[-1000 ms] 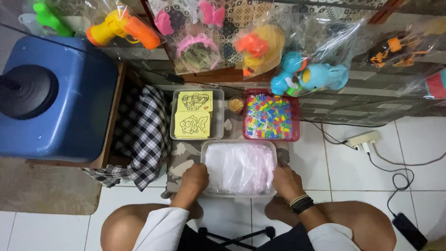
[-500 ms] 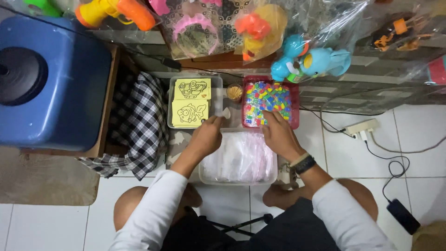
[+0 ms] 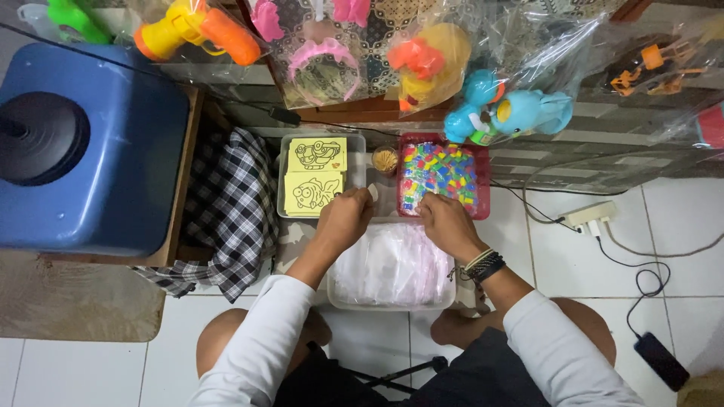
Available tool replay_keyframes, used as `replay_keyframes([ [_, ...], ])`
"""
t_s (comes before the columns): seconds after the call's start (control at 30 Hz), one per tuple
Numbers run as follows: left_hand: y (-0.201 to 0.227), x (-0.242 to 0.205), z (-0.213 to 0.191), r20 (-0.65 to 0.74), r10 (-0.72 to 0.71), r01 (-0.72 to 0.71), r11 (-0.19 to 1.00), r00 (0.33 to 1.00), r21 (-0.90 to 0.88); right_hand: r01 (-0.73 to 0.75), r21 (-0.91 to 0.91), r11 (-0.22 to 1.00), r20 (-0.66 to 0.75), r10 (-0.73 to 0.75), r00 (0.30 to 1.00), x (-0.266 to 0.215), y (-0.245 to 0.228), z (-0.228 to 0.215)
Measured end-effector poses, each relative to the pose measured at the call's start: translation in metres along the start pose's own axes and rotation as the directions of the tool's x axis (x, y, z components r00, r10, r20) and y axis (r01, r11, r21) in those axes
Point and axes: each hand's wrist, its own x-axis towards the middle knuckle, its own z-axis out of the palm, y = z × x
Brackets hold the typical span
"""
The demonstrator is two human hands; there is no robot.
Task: The person packages sand art cards by hand, placing yellow cards with animal designs and small packets of colored sand into plastic bags.
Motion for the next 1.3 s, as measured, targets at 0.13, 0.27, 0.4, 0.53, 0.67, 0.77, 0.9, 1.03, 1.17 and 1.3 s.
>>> replay_keyframes([
  [0.13, 0.007, 0.000, -0.008, -0.015, 0.013, -0.013, 1.000, 1.000, 0.002, 0.018, -0.019, 1.000, 0.007, -0.018, 1.000, -0.003, -0.001, -0.004],
  [0.27, -0.001, 0.009, -0.007, 0.001, 0.011, -0.011, 0.999, 1.000, 0.039, 0.078, 0.024, 0.997, -0.038, -0.077, 0.996, 0.002, -0.004, -0.008],
  [0.4, -0.004, 0.021, -0.022, 0.053, -0.069, 0.065, 0.995, 0.996, 0.078, 0.103, -0.004, 0.995, -0.041, -0.103, 0.994, 0.010, 0.003, -0.010],
  [0.53, -0.022, 0.032, -0.030, 0.097, -0.145, 0.138, 0.987, 0.985, 0.077, 0.070, 0.011, 0.997, -0.060, -0.069, 0.996, 0.014, -0.020, -0.022],
  [0.67, -0.044, 0.038, -0.024, 0.044, -0.180, 0.174, 0.978, 0.983, 0.118, 0.103, 0.009, 0.995, -0.056, -0.103, 0.993, 0.025, -0.024, -0.022],
  [0.77, -0.038, 0.036, -0.033, 0.047, -0.192, 0.186, 0.976, 0.980, 0.111, 0.119, 0.019, 0.993, -0.029, -0.118, 0.993, 0.033, -0.025, -0.017],
  [0.9, -0.043, 0.037, -0.033, 0.076, -0.172, 0.161, 0.978, 0.982, 0.132, 0.056, -0.034, 0.998, 0.071, -0.054, 0.996, 0.033, -0.032, -0.011],
  [1.03, -0.048, 0.032, -0.028, 0.074, -0.185, 0.174, 0.975, 0.980, 0.136, 0.008, -0.037, 0.999, 0.149, -0.002, 0.989, 0.028, -0.040, -0.007],
  [1.17, -0.043, 0.019, -0.029, 0.087, -0.160, 0.146, 0.978, 0.983, 0.147, -0.036, -0.136, 0.990, 0.339, 0.080, 0.938, 0.019, -0.050, -0.006],
  [1.3, -0.041, 0.009, -0.024, 0.098, -0.134, 0.118, 0.982, 0.986, 0.149, -0.057, -0.173, 0.983, 0.416, 0.126, 0.901, 0.012, -0.022, 0.019],
])
